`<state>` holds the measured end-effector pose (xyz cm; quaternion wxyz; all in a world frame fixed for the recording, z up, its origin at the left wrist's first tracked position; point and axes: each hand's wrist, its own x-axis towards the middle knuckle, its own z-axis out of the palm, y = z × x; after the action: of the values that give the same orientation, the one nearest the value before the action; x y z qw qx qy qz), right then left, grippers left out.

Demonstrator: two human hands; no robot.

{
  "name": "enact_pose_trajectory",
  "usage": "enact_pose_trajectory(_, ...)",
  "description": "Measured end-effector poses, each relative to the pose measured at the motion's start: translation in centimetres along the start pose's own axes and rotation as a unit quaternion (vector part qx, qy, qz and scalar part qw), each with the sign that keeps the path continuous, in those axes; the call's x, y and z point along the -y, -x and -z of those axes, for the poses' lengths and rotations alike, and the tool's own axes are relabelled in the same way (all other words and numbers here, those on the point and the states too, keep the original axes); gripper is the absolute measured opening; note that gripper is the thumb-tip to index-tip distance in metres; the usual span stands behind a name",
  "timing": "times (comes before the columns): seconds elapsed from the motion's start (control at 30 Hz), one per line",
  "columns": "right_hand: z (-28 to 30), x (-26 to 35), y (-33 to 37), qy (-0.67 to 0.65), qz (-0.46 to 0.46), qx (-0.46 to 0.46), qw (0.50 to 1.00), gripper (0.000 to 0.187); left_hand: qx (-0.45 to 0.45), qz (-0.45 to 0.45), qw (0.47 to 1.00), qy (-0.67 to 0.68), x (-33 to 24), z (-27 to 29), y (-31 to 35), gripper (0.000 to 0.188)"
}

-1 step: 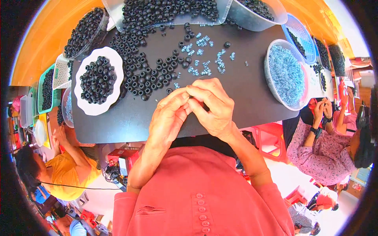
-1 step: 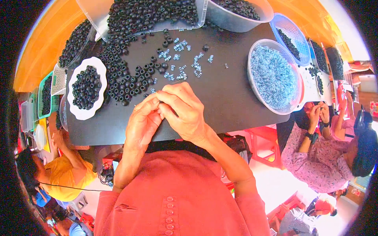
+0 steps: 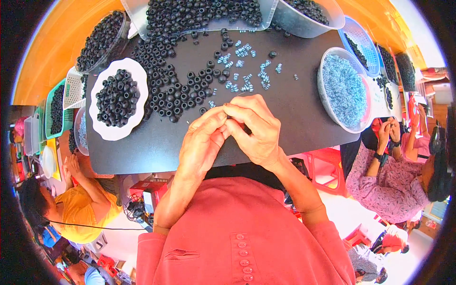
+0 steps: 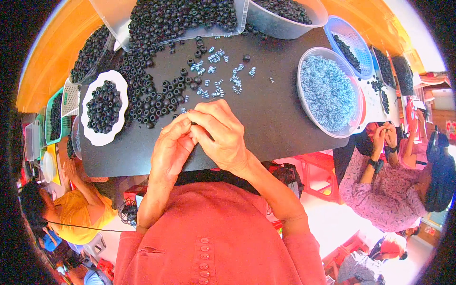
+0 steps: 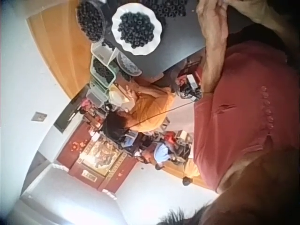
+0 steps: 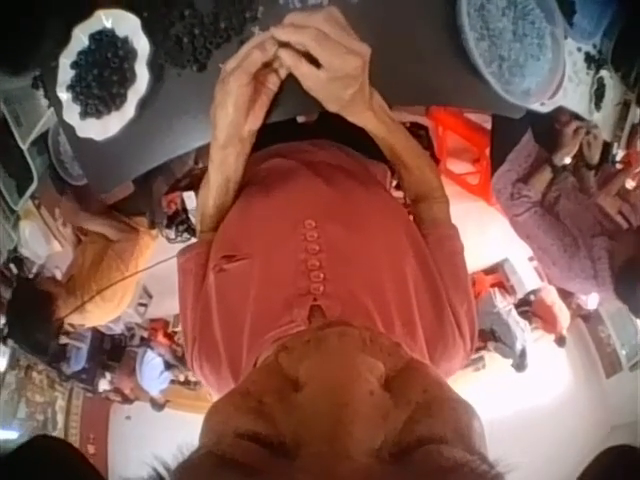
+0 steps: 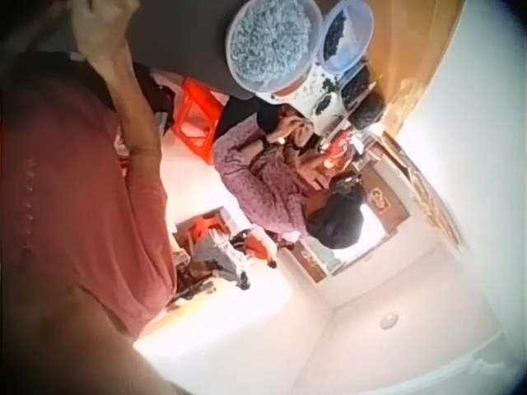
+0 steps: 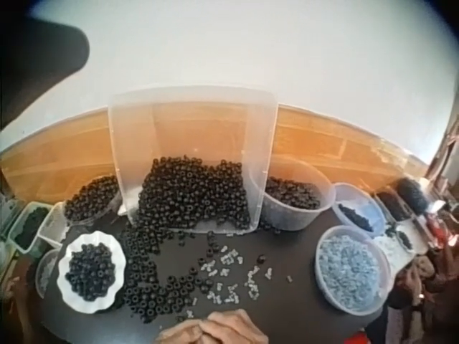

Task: The person assembles small plastic and rubber components by hand, inserting blue plastic beads into black rubber rings at a workbench.

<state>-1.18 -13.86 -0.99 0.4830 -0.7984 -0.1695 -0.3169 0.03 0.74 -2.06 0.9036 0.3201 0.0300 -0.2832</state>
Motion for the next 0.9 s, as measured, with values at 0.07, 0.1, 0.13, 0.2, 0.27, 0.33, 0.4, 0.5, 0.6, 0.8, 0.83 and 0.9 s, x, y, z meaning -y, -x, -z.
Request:
enact_pose_trajectory(0.07, 0.0, 0.1, 0.0, -0.008, -0.024, 0.014, 1.000, 0.035, 0.040, -0.004, 0.999, 0.017, 0.0, 0.4, -0.1, 0.024)
enact_pose_trajectory(0.1, 0.1, 0.2, 0.0, -0.007, -0.023, 0.013, 1.000, 0.035, 0.042, -0.004, 0.999, 0.016, 0.0, 0.4, -0.1, 0.024)
enact_pose_trajectory(0.13, 0.1, 0.3, -0.2, -0.011, -0.033, 0.017, 0.999, 0.036, 0.042, -0.010, 0.999, 0.008, 0.0, 0.3, -0.1, 0.024)
enact_pose_trajectory(0.2, 0.2, 0.4, -0.3, -0.015, -0.040, 0.021, 0.999, 0.037, 0.042, -0.019, 0.999, 0.001, 0.1, 0.1, -0.1, 0.023)
enact_pose_trajectory(0.27, 0.1, 0.6, -0.2, 0.000, -0.054, 0.013, 0.998, 0.040, 0.043, -0.029, 0.999, 0.000, 0.3, 0.0, -0.1, 0.023)
enact_pose_trajectory(0.33, 0.0, 0.8, -0.1, -0.001, -0.069, 0.012, 0.998, 0.042, 0.033, -0.021, 0.999, -0.005, 0.1, -0.2, -0.1, 0.023)
enact_pose_trajectory(0.4, -0.1, 0.8, 0.0, -0.002, -0.086, 0.010, 0.996, 0.043, 0.021, -0.011, 1.000, -0.009, 0.2, 0.2, -0.1, 0.023)
enact_pose_trajectory(0.5, 0.0, 0.8, 0.1, 0.038, -0.081, 0.037, 0.995, 0.043, 0.021, -0.017, 0.999, 0.036, 0.7, 1.3, -0.2, 0.024)
enact_pose_trajectory(0.6, 0.0, 0.5, 0.2, 0.068, -0.045, 0.040, 0.996, 0.041, 0.032, -0.015, 0.998, 0.050, 0.5, 1.2, 0.0, 0.025)
enact_pose_trajectory(0.8, 0.5, 0.6, 0.0, 0.057, -0.051, 0.041, 0.996, 0.040, 0.095, 0.037, 0.995, -0.006, -0.6, 0.6, -0.3, 0.027)
enact_pose_trajectory(0.83, 0.4, 0.5, 0.0, 0.054, -0.046, 0.048, 0.996, 0.039, 0.089, 0.036, 0.995, -0.015, -0.4, 0.7, -0.2, 0.028)
enact_pose_trajectory(0.9, 0.3, 0.5, 0.0, 0.050, -0.042, 0.055, 0.996, 0.039, 0.083, 0.035, 0.996, -0.024, -0.3, 0.7, 0.0, 0.028)
